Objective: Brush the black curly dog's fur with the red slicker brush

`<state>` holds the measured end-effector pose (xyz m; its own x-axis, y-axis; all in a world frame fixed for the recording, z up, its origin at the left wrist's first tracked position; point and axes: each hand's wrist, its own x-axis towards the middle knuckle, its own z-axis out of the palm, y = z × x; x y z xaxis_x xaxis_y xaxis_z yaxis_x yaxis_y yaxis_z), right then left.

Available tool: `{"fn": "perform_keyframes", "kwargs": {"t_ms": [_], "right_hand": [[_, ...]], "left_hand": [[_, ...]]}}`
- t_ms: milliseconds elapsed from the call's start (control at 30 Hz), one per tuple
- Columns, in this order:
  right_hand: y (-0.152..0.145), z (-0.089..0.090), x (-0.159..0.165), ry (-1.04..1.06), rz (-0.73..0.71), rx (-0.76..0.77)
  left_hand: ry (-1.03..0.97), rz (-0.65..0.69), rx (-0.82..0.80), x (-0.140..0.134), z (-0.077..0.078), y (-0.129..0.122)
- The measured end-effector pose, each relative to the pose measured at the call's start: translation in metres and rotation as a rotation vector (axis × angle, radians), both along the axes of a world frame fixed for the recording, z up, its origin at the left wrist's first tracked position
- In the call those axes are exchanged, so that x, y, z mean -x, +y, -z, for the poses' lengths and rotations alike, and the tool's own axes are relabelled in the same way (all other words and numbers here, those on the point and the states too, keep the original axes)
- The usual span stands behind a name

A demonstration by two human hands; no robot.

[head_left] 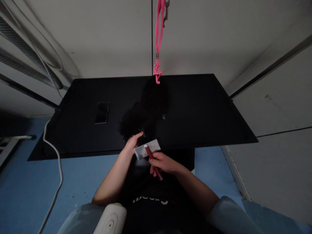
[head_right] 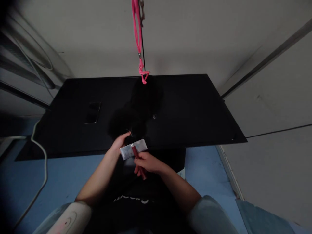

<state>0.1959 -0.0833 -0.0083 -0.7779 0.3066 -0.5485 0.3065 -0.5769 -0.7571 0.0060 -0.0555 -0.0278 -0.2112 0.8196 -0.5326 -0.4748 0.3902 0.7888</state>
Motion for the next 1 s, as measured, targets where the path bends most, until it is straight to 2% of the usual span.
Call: {"fn": "perform_keyframes", "kwargs": {"t_ms": [67, 100, 200, 267, 333, 400, 467, 567, 600, 633, 733, 767, 800, 833, 933, 967, 1000], "right_hand": [[0.012, -0.013, 0.005, 0.071, -0.11, -0.006], [0.02, -0.016, 0.01, 0.107, -0.101, -0.026], [0.037, -0.009, 0.027, 0.135, 0.138, -0.111], [0.036, 0.004, 0.033, 0.074, 0.205, -0.089], [0.029, 0.015, 0.033, 0.018, 0.133, -0.007], [0.021, 0.015, 0.03, 0.012, 0.08, 0.049], [0.017, 0.006, 0.028, 0.038, 0.017, 0.061], [0.025, -0.013, 0.037, 0.102, -0.244, 0.091], [0.031, -0.018, 0.042, 0.127, -0.291, 0.088], [0.038, -0.019, 0.049, 0.148, -0.261, 0.062], [0.052, -0.011, 0.065, 0.114, 0.141, -0.109], [0.051, -0.005, 0.067, 0.081, 0.226, -0.137], [0.049, 0.0, 0.067, 0.053, 0.239, -0.13], [0.044, 0.004, 0.066, 0.041, 0.183, -0.087], [0.031, 0.006, 0.06, 0.11, -0.078, 0.097], [0.03, 0.004, 0.059, 0.147, -0.085, 0.112], [0.032, 0.001, 0.06, 0.177, -0.034, 0.093]], "left_hand": [[0.038, 0.018, -0.001, 0.004, -0.009, 0.001], [0.066, 0.034, 0.001, 0.008, -0.014, 0.003], [0.197, 0.067, -0.056, 0.023, -0.026, 0.012], [0.367, 0.1, -0.133, 0.035, -0.031, 0.02], [0.608, 0.159, -0.216, 0.046, -0.034, 0.027], [0.82, 0.23, -0.284, 0.054, -0.036, 0.034], [0.986, 0.261, -0.321, 0.06, -0.038, 0.04], [1.186, 0.237, -0.332, 0.069, -0.04, 0.051], [1.216, 0.245, -0.335, 0.071, -0.04, 0.055], [1.222, 0.265, -0.341, 0.074, -0.039, 0.058], [1.181, 0.296, -0.36, 0.082, -0.032, 0.063], [1.168, 0.283, -0.358, 0.085, -0.029, 0.064], [1.16, 0.261, -0.354, 0.087, -0.026, 0.064], [1.154, 0.238, -0.349, 0.089, -0.024, 0.063], [1.135, 0.205, -0.34, 0.092, -0.017, 0.061], [1.129, 0.197, -0.345, 0.092, -0.016, 0.061], [1.123, 0.19, -0.351, 0.092, -0.014, 0.062]]}}
